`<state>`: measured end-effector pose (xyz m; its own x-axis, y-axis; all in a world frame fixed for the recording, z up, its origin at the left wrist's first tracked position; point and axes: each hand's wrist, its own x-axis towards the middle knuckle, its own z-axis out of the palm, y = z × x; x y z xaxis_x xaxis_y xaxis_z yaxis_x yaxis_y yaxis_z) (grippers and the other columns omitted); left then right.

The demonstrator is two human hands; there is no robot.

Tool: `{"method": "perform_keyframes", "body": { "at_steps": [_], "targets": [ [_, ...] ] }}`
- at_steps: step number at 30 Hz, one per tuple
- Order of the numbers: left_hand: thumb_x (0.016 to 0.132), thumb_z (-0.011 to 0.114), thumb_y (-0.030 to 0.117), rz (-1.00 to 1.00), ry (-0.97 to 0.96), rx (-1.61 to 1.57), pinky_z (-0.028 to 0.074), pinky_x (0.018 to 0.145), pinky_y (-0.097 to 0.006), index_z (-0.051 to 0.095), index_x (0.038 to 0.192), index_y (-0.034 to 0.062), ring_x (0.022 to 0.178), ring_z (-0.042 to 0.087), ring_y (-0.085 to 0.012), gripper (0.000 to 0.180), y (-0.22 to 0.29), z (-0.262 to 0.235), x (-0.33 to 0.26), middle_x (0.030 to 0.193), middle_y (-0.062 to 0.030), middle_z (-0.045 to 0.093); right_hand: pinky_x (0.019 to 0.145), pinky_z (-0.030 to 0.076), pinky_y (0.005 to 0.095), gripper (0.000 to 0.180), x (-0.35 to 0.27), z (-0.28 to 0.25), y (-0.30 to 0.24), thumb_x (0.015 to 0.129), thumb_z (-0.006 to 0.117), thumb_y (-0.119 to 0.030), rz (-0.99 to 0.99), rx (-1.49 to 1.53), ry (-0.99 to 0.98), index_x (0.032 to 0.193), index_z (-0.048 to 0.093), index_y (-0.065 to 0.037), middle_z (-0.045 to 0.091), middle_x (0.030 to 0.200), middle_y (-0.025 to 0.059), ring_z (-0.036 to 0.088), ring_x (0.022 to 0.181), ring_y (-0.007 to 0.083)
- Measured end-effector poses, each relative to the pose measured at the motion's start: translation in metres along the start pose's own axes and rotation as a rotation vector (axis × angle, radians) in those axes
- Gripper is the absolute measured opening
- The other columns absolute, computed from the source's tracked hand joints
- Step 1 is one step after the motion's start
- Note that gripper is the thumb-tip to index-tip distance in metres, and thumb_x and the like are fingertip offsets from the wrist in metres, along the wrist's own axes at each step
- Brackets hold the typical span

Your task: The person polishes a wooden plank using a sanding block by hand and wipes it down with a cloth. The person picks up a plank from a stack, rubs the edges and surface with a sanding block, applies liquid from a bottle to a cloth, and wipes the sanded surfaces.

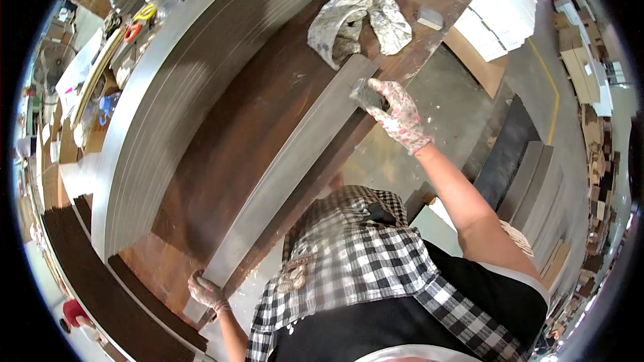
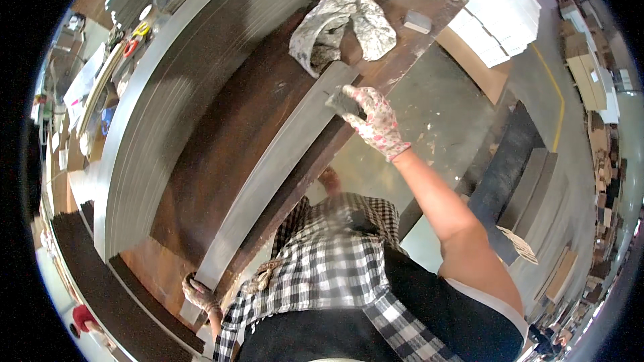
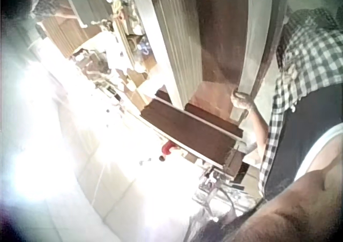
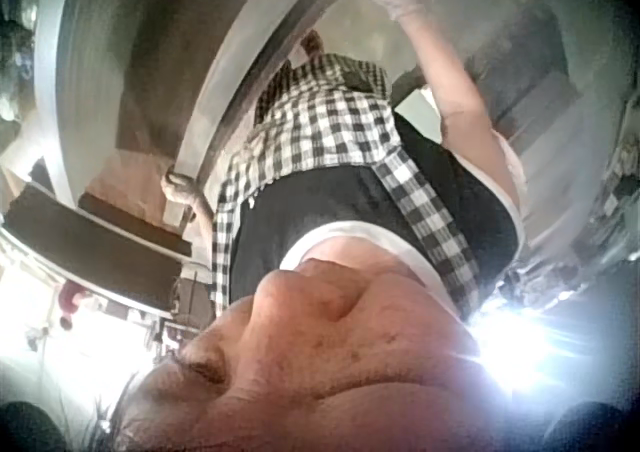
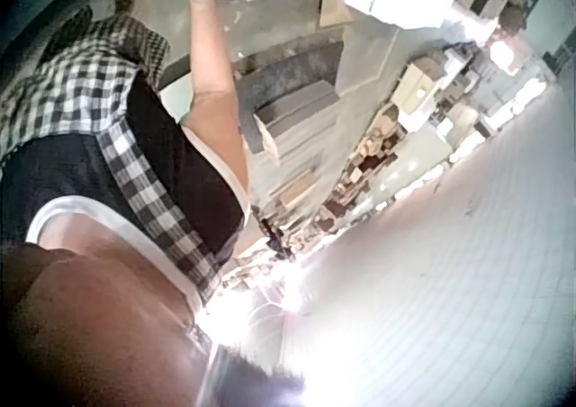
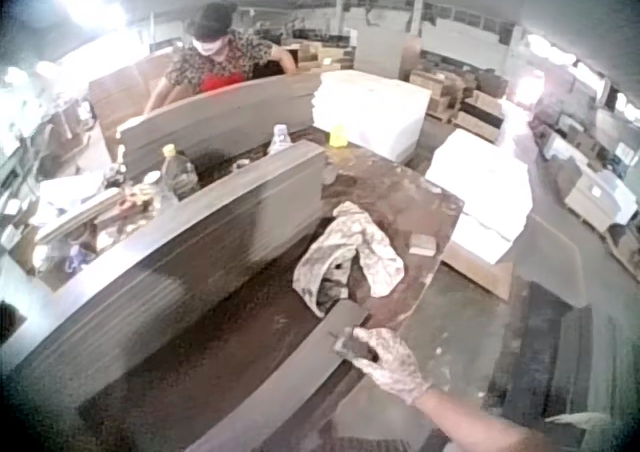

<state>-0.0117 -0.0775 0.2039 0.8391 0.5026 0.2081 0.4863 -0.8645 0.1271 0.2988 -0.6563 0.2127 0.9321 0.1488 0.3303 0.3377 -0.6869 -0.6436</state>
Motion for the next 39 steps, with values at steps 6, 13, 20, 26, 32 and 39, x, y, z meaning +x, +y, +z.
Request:
{"method": "perform_keyframes", "body": {
  "at_steps": [6,13,20,26,32,39],
  "targets": [
    [0.095,0.047,0.019,0.049,0.073,-0.067,0.048,0.082,-0.045,0.066,0.100,0.0061,0.090,0.063,-0.0328,0.024,-0.017,0.013,0.012,0.093,-0.0128,0.069,0.091,0.048,0.0448,0.052,-0.053,0.087,-0.103,0.083,0.070,-0.021,-0.122,-0.034,0.052,0.133,0.055,-0.013,0.055,0.106,0.0158,0.054,0.102,0.0312],
    [0.090,0.053,0.009,0.053,0.142,-0.114,0.051,0.078,-0.043,0.068,0.099,0.0065,0.087,0.066,-0.0301,0.018,0.030,0.025,0.004,0.092,-0.0112,0.070,0.093,0.049,0.0423,0.055,-0.065,0.105,-0.135,0.084,0.069,-0.022,-0.264,-0.028,-0.121,0.134,0.054,-0.004,0.059,0.109,0.0162,0.055,0.108,0.0289],
    [0.083,0.061,0.003,0.209,0.034,-0.385,0.048,0.088,-0.043,0.063,0.116,0.0071,0.096,0.062,-0.0318,0.033,0.078,0.041,0.018,0.098,-0.0131,0.067,0.090,0.050,0.0451,0.061,-0.113,0.170,-0.169,0.078,0.072,-0.021,-0.271,-0.033,-0.108,0.134,0.052,-0.007,0.058,0.115,0.0190,0.058,0.105,0.0348],
    [0.084,0.067,0.010,0.045,0.201,-0.075,0.042,0.100,-0.045,0.068,0.112,0.0103,0.112,0.057,-0.0316,0.028,-0.043,0.021,0.014,0.114,-0.0120,0.065,0.087,0.048,0.0451,0.060,-0.119,0.201,-0.183,0.073,0.077,-0.019,-0.415,0.048,-0.039,0.129,0.057,-0.006,0.062,0.109,0.0139,0.059,0.097,0.0335],
    [0.090,0.063,0.009,-0.328,-0.093,-0.773,0.049,0.088,-0.030,0.071,0.107,0.0024,0.098,0.065,-0.0172,0.020,-0.149,0.025,-0.005,0.107,-0.0087,0.070,0.081,0.047,0.0443,0.058,-0.142,0.240,-0.271,0.072,0.076,-0.020,-0.598,0.053,-0.357,0.127,0.061,-0.013,0.060,0.107,0.0098,0.056,0.094,0.0298],
    [0.080,0.077,0.010,-0.475,-0.391,-0.913,0.051,0.074,-0.026,0.074,0.100,0.0003,0.077,0.064,-0.0096,0.023,-0.191,-0.009,0.019,0.087,-0.0024,0.073,0.078,0.048,0.0429,0.036,-0.179,0.345,-0.431,0.082,0.058,-0.012,-1.038,0.191,-0.590,0.118,0.063,-0.009,0.064,0.105,0.0103,0.061,0.096,0.0280]
  ]
}}
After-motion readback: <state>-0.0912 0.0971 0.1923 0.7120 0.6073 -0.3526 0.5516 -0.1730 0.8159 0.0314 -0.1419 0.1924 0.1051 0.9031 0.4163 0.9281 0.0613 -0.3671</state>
